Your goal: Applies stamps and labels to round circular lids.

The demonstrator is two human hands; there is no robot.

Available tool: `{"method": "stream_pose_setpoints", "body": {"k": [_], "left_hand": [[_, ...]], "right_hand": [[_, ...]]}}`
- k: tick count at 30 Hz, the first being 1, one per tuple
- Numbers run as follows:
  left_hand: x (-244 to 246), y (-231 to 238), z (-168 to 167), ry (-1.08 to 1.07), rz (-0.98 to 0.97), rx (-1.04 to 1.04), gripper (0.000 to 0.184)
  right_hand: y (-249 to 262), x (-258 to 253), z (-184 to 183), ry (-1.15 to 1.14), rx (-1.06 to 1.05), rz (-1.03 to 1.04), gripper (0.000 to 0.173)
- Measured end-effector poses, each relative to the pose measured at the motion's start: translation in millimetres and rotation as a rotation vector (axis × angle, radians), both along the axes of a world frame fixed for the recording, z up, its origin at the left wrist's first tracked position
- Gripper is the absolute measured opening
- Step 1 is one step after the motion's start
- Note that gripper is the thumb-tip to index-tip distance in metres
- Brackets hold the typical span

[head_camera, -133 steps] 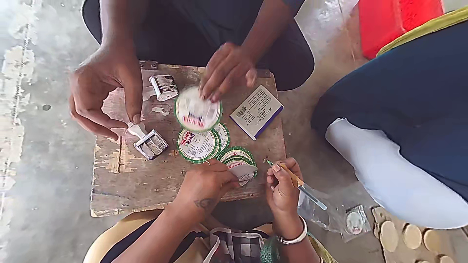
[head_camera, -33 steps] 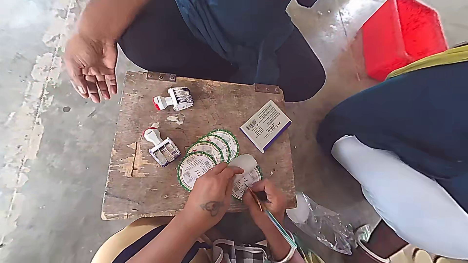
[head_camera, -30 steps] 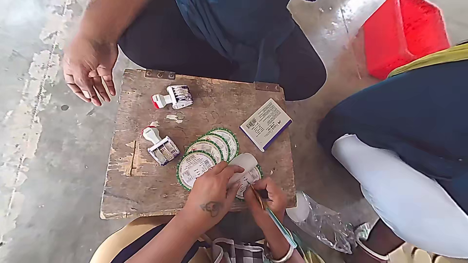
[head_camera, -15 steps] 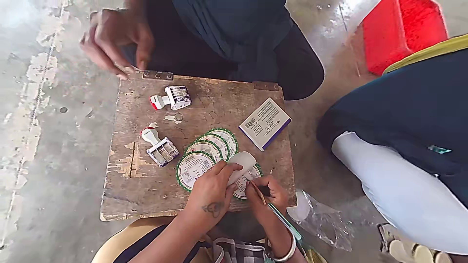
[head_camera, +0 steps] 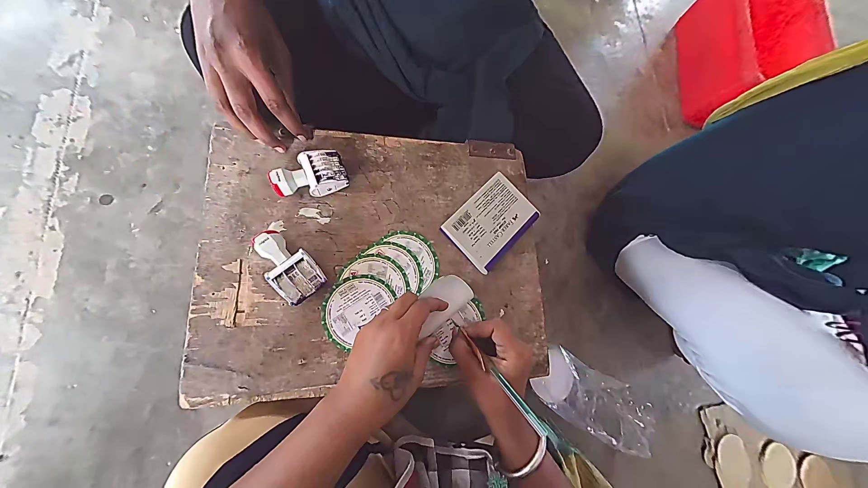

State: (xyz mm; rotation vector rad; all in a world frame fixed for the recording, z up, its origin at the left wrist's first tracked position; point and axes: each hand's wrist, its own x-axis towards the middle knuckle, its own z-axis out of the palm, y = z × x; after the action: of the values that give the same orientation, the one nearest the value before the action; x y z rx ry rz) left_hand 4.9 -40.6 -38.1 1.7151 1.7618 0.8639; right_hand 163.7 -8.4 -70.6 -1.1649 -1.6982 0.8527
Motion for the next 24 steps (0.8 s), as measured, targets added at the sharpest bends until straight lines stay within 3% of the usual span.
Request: {"method": "stream_pose_setpoints", "body": {"k": [24], "left_hand": [[1.2,1.8,2.5,0.021,0.007,-0.014,0.036]], "right_hand": [[2.1,-2.4,0.7,-0.005,0.008,-0.042,0.007]]}}
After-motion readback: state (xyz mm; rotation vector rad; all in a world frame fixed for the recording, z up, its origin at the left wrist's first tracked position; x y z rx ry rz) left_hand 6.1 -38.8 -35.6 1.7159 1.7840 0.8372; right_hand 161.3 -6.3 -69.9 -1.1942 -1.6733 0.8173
